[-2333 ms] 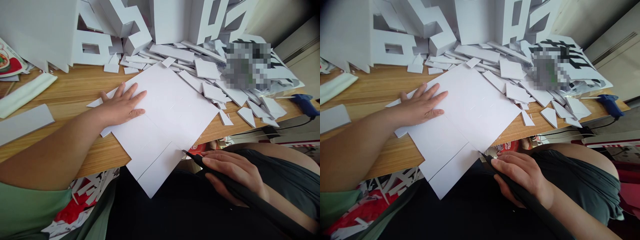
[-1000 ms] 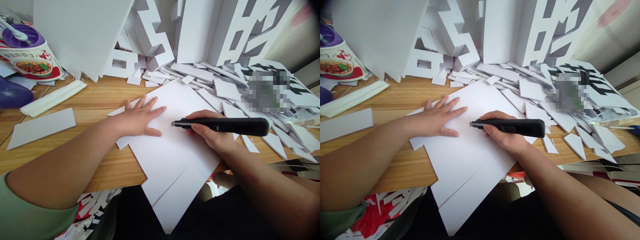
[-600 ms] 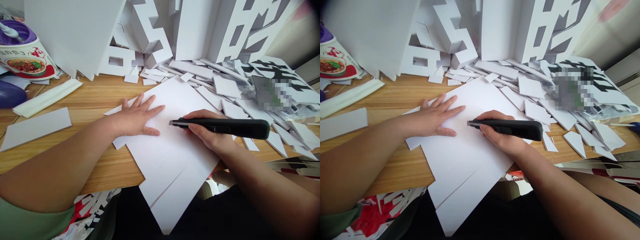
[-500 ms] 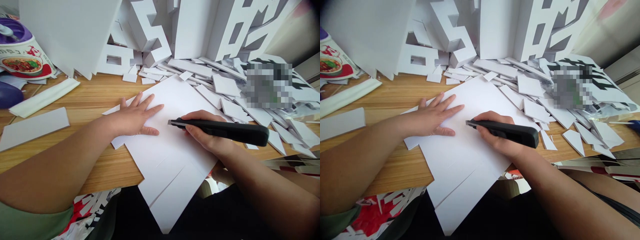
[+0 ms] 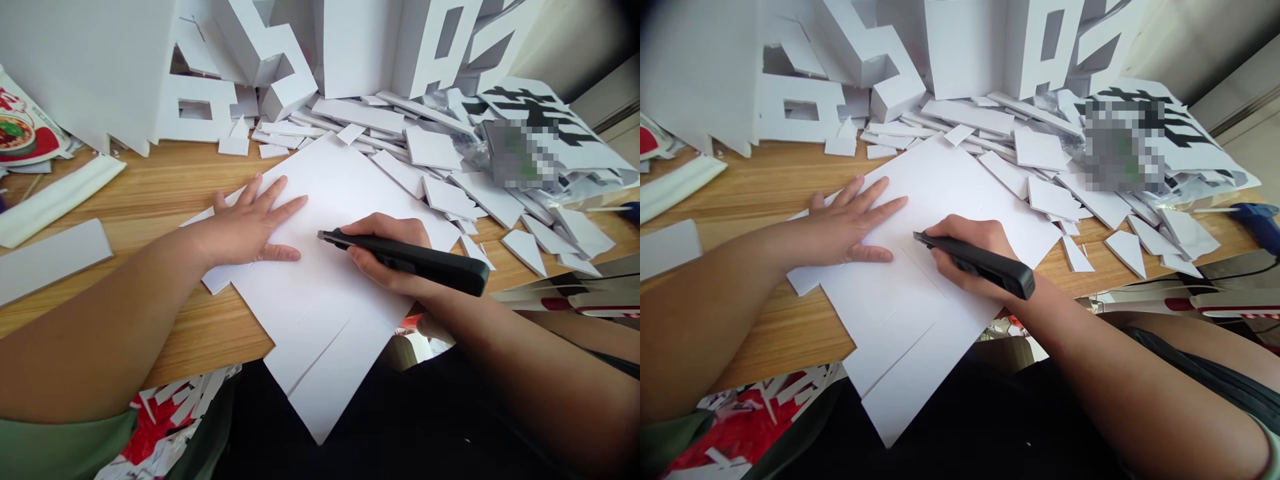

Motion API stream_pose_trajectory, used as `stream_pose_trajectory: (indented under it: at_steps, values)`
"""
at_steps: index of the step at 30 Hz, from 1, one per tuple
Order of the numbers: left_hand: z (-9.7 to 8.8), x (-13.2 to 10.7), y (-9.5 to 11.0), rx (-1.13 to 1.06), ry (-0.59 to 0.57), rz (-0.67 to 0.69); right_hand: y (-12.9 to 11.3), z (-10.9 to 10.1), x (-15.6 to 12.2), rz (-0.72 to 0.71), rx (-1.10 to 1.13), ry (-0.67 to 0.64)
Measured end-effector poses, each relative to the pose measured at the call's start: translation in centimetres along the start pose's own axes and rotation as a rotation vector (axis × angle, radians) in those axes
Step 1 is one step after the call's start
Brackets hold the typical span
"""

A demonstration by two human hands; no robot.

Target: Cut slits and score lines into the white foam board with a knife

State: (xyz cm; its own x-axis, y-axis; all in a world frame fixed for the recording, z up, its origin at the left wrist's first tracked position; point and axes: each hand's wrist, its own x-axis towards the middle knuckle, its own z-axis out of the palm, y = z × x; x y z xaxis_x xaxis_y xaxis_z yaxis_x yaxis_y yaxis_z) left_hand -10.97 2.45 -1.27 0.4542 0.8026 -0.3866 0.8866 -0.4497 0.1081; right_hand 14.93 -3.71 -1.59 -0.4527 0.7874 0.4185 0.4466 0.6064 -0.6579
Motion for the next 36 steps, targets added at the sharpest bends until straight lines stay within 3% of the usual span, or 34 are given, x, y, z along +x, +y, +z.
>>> stream_pose_trajectory:
  at_steps: [20, 36]
  values:
    - [-0.1, 0.0, 0.2, 0.002, 0.008, -0.016, -2.3, -0.9, -2.4, 0.112, -0.067, 0.009]
    - [-0.4, -0.2, 0.7, -0.021, 0.001, -0.05, -2.0, -2.2, -5.4, 0.014, -0.071, -0.001]
